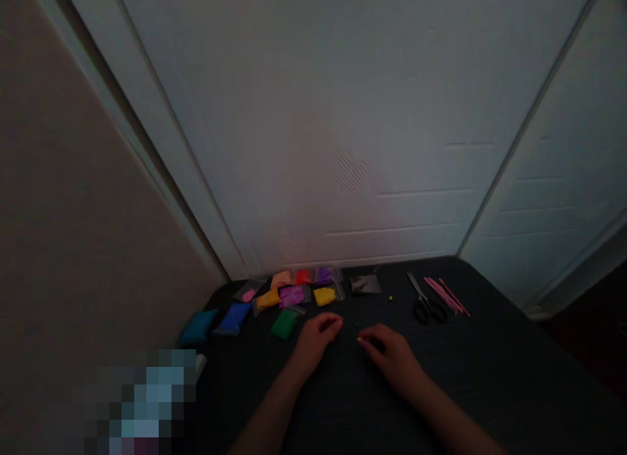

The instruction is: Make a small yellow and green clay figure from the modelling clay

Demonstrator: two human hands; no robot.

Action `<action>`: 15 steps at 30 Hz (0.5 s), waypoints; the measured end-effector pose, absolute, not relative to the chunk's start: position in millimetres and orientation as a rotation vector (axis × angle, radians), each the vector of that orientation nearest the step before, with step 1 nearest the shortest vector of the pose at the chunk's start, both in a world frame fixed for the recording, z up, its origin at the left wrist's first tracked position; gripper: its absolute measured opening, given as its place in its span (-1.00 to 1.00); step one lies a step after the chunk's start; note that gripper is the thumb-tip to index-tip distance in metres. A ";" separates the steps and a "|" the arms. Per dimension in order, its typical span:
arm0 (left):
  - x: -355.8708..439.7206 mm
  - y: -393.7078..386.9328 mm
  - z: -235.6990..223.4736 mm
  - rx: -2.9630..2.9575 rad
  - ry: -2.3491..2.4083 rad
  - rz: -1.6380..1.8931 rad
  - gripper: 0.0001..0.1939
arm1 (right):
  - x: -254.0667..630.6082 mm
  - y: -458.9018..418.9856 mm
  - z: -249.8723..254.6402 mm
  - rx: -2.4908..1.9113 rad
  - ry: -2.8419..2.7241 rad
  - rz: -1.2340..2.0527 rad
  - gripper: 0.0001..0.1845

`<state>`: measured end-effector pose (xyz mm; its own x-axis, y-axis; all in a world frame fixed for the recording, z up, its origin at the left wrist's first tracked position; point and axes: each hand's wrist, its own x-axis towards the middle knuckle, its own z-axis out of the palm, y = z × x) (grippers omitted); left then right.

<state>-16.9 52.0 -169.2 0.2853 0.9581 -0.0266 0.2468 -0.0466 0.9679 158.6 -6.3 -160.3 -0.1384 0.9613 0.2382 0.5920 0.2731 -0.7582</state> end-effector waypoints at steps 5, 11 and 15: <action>-7.5 47.2 -96.6 1.640 1.172 0.974 -0.77 | 167.1 -0.5 -96.8 -1.238 -1.775 0.511 -0.86; 0.5 15.3 -2.4 1.581 1.053 1.341 -0.83 | 163.5 -2.7 -10.1 -1.033 -1.788 0.172 -0.82; 1.2 0.5 5.1 1.568 1.086 1.414 -0.87 | 155.2 -3.1 0.6 -0.880 -1.824 0.047 -0.80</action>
